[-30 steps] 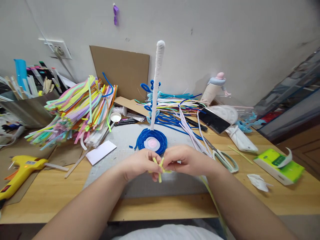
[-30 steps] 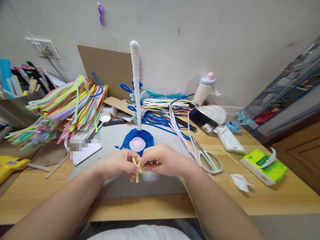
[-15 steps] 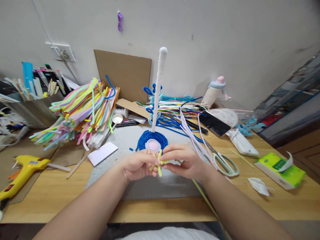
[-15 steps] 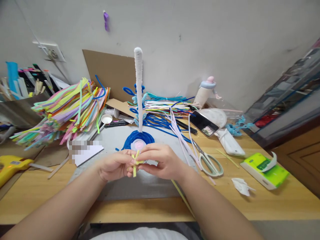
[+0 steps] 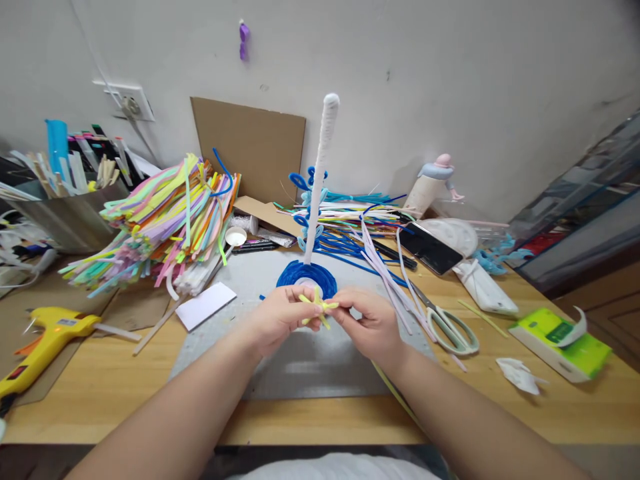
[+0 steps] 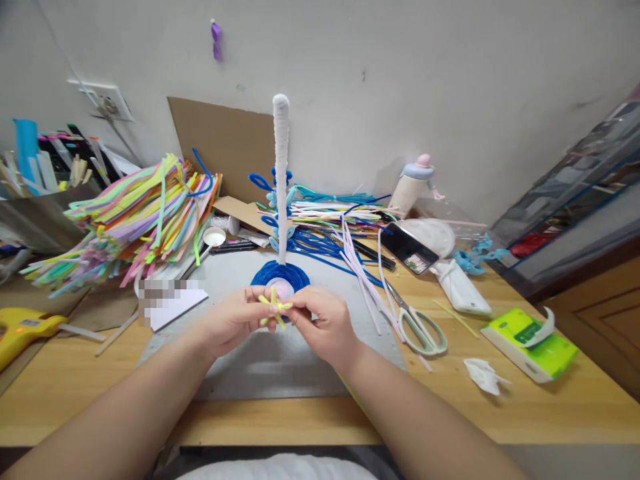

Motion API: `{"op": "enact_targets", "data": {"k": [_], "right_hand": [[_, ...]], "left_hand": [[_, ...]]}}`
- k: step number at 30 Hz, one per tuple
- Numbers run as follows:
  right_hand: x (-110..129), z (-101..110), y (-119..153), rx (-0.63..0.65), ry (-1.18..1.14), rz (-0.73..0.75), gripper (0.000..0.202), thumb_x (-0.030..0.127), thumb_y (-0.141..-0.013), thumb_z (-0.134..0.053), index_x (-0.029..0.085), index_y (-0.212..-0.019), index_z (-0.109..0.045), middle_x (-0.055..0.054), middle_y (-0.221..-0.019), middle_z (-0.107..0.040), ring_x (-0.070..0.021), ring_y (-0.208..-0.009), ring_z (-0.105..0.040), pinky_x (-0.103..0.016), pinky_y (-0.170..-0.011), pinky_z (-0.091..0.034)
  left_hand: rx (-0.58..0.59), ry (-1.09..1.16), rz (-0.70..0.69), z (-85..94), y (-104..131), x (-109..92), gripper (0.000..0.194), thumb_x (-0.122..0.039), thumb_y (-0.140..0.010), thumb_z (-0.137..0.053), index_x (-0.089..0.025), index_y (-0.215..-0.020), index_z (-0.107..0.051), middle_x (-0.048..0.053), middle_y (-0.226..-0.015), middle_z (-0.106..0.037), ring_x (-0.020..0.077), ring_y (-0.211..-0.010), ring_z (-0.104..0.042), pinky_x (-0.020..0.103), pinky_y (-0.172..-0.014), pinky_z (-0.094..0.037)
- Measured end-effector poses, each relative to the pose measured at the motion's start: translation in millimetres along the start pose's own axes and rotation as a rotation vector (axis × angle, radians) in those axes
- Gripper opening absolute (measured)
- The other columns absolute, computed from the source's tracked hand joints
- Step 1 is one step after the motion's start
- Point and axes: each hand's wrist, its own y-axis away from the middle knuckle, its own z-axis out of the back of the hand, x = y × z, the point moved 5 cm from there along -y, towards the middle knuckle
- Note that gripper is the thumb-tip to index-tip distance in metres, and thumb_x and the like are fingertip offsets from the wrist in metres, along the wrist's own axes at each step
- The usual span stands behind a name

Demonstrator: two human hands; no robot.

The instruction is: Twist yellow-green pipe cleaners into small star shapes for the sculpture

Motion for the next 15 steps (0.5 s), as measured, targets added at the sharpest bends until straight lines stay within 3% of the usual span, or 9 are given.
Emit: {"op": "enact_targets", "data": {"k": [4,9,15], "right_hand": [[-7,-3,2,-0.024,-0.031,-0.169,0.007,0.022,-0.079,-0.061,0.018,-0.073,-0.064,-0.002,-0.066,-0.063,-0.0137,-0.06,-0.057,-0.027,-0.058,-0.046],[-16,-12,3,-0.032,-0.317,-0.485,0.018,0.035,-0.074,-0.065,0.018,-0.071,-0.06,0.003,-0.051,-0.056,-0.0096,-0.044,-0.049,-0.022,-0.042,-0.04],[-26,-19,8,-0.063,-0.482,-0.645,0.024,0.036,-0.07,-0.068,0.017,-0.066,-0.054,0.005,-0.048,-0.054,-0.0069,-0.038,-0.044,-0.02,-0.038,-0.036]], "left_hand": [[-0.049,-0.108,-0.112,4.7,-2,-2,0.015,-0.024,-0.064,-0.071,-0.013,-0.067,-0.062,0.0,-0.063,-0.059,0.0089,-0.055,-0.054,0.022,-0.06,-0.043],[-0.115,-0.155,-0.173,3.4,1,-7,0.022,-0.028,-0.061,-0.074,-0.013,-0.068,-0.06,0.001,-0.065,-0.061,0.0102,-0.057,-0.055,0.023,-0.06,-0.045],[-0.185,-0.155,-0.198,1.8,2,-8,0.024,-0.029,-0.059,-0.076,-0.013,-0.069,-0.061,0.0,-0.064,-0.061,0.01,-0.058,-0.056,0.023,-0.06,-0.045]]}}
